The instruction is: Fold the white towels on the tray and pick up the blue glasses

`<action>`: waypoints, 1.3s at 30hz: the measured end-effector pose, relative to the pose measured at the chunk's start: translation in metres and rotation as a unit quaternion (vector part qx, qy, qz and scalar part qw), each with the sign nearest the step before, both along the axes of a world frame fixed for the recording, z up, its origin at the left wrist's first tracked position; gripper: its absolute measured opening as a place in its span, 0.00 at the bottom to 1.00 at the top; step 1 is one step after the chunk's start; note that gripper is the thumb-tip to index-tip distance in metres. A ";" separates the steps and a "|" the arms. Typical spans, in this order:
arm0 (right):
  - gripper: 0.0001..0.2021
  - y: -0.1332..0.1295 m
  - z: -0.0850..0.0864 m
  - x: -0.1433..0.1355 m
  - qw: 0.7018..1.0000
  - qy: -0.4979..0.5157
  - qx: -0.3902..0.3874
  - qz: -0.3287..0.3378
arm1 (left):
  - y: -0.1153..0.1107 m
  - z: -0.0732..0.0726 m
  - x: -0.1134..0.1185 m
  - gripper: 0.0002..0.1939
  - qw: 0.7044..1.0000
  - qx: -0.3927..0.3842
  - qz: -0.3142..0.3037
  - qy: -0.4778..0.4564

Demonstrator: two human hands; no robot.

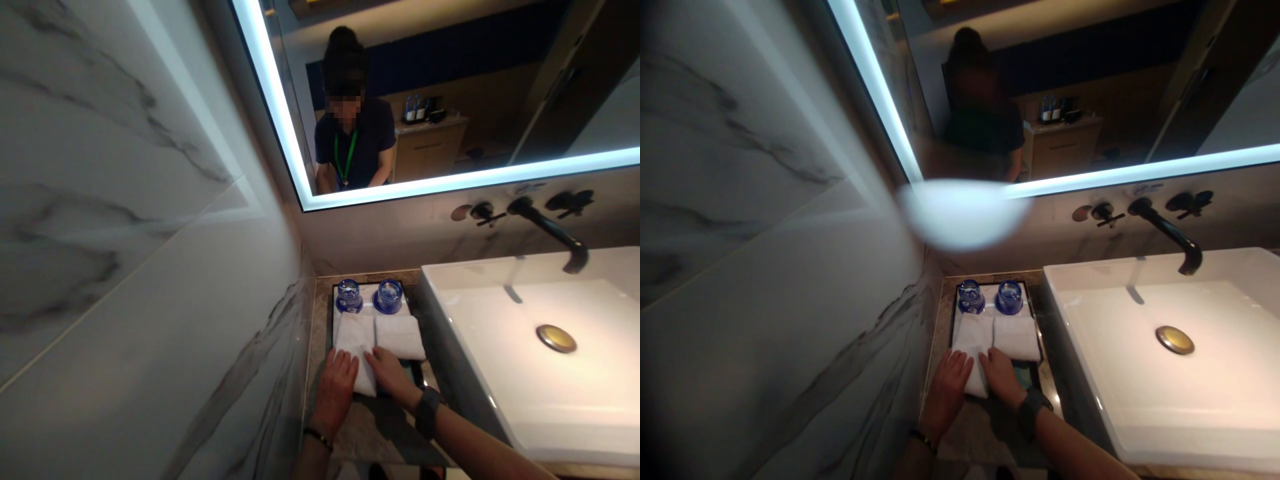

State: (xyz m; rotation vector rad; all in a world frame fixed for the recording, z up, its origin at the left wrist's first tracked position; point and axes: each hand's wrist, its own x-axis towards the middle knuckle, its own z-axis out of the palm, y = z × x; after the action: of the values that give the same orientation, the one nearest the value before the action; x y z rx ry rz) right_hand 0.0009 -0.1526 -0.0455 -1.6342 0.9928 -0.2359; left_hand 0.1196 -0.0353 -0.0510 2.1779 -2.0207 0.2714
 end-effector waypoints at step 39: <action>0.19 -0.027 0.032 -0.022 0.920 0.069 -0.373 0.102 | -0.105 0.043 0.031 0.20 0.944 0.026 0.290 0.154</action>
State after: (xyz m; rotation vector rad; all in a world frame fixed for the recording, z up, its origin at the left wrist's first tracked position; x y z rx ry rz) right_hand -0.0210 -0.1794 -0.0135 -2.4639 0.8730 -0.3942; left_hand 0.1506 -0.1404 -0.0081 2.6065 -1.2065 -0.0610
